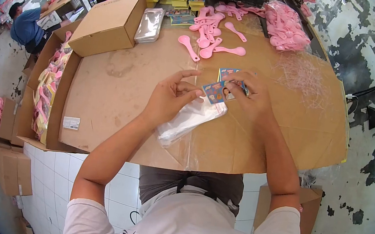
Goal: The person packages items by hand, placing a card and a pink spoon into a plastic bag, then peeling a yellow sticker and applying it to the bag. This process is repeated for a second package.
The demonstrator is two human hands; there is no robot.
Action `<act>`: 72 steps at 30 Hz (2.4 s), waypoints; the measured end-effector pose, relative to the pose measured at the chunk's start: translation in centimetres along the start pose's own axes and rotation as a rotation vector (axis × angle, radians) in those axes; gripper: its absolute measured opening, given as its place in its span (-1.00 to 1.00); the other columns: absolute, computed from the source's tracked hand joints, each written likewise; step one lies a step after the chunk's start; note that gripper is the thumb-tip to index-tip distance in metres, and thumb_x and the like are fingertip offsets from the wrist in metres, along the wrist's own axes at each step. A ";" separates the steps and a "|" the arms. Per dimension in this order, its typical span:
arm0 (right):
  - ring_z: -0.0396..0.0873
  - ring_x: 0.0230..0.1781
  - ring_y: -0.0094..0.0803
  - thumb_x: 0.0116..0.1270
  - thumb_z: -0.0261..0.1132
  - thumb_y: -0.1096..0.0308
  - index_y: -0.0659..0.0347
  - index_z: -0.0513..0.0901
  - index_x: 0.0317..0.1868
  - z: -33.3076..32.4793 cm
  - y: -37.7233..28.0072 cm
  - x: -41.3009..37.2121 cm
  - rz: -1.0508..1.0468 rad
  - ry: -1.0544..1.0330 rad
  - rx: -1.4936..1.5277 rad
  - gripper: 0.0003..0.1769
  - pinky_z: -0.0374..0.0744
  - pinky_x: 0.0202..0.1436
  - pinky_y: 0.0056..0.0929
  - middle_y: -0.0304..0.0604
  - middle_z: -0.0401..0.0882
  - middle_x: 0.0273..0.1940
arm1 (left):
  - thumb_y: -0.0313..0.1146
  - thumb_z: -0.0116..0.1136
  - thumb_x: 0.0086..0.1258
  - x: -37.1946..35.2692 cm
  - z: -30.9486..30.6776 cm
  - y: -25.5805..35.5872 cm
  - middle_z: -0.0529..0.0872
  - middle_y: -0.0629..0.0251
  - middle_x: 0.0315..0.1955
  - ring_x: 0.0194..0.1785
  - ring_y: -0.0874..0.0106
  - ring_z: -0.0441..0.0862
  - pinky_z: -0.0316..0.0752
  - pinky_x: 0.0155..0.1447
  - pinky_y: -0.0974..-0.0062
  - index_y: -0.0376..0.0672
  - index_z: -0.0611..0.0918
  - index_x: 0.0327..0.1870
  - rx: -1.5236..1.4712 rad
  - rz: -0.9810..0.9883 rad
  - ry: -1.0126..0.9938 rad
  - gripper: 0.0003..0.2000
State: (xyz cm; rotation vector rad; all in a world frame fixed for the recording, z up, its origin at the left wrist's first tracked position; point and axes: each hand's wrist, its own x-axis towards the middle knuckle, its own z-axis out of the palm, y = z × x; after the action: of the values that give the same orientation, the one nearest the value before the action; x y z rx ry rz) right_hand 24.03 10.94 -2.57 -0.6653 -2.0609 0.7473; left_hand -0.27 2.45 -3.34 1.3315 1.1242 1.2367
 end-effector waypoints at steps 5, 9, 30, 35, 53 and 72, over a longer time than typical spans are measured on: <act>0.61 -0.14 -0.55 0.45 0.39 0.48 0.28 0.66 0.19 2.2 -2.7 -0.4 0.284 -0.049 0.496 -0.67 0.58 -0.03 -0.46 -0.15 0.72 -0.10 | -0.55 0.30 0.49 -0.5 0.6 0.2 0.83 0.21 -0.14 -0.12 0.60 0.73 0.60 -0.03 0.62 -0.31 0.50 0.38 0.056 0.053 -0.092 -0.54; 0.62 -0.13 -0.56 0.47 0.36 0.47 0.32 0.69 0.10 3.6 -1.6 -0.1 0.343 0.152 0.521 -0.76 0.59 -0.02 -0.48 -0.17 0.72 -0.09 | -0.54 0.29 0.51 -0.4 0.4 0.6 0.83 0.20 -0.11 -0.12 0.62 0.73 0.60 -0.07 0.66 -0.32 0.51 0.37 0.024 0.007 -0.004 -0.56; 0.59 0.11 -0.27 0.44 0.33 0.31 0.26 0.76 -0.09 4.7 1.2 9.6 0.094 -0.147 -0.163 -0.80 0.51 0.22 -0.28 -0.12 0.67 0.02 | -0.46 0.26 0.54 0.7 -1.3 -0.1 0.82 0.27 -0.17 -0.24 0.65 0.72 0.63 -0.19 0.67 -0.43 0.60 0.24 -0.133 0.009 0.274 -0.66; 0.42 0.34 -0.13 0.35 0.34 0.36 0.22 0.75 -0.03 8.9 6.6 11.7 -0.317 -0.038 -0.791 -0.77 0.33 0.39 -0.07 -0.08 0.58 0.18 | -0.40 0.29 0.54 1.0 -2.0 -0.8 0.83 0.27 -0.24 -0.28 0.67 0.71 0.61 -0.23 0.67 -0.43 0.62 0.20 -0.244 -0.066 0.279 -0.66; 0.62 0.05 0.01 0.27 0.43 0.26 0.29 0.71 -0.05 7.5 0.6 6.0 -0.038 -0.212 -0.364 -0.68 0.57 0.17 -0.08 0.04 0.63 -0.04 | -0.39 0.23 0.59 1.1 -2.6 0.0 0.76 0.33 -0.27 -0.30 0.65 0.69 0.61 -0.28 0.66 -0.32 0.59 0.21 -0.152 0.163 0.457 -0.71; 0.49 -0.33 -0.58 0.53 0.21 0.42 0.31 0.74 0.03 -1.3 -1.9 3.7 0.203 0.001 0.213 -0.77 0.49 -0.21 -0.53 -0.21 0.62 -0.25 | -0.40 0.29 0.55 0.1 -1.1 0.5 0.82 0.30 -0.26 -0.26 0.68 0.69 0.58 -0.22 0.68 -0.35 0.63 0.19 -0.105 0.017 0.181 -0.70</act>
State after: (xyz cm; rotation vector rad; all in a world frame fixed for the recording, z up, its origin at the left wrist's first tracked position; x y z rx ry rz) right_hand 22.85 12.54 1.34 -0.7590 -1.8963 1.0659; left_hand -1.33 2.60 -2.78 1.1709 1.1585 1.4316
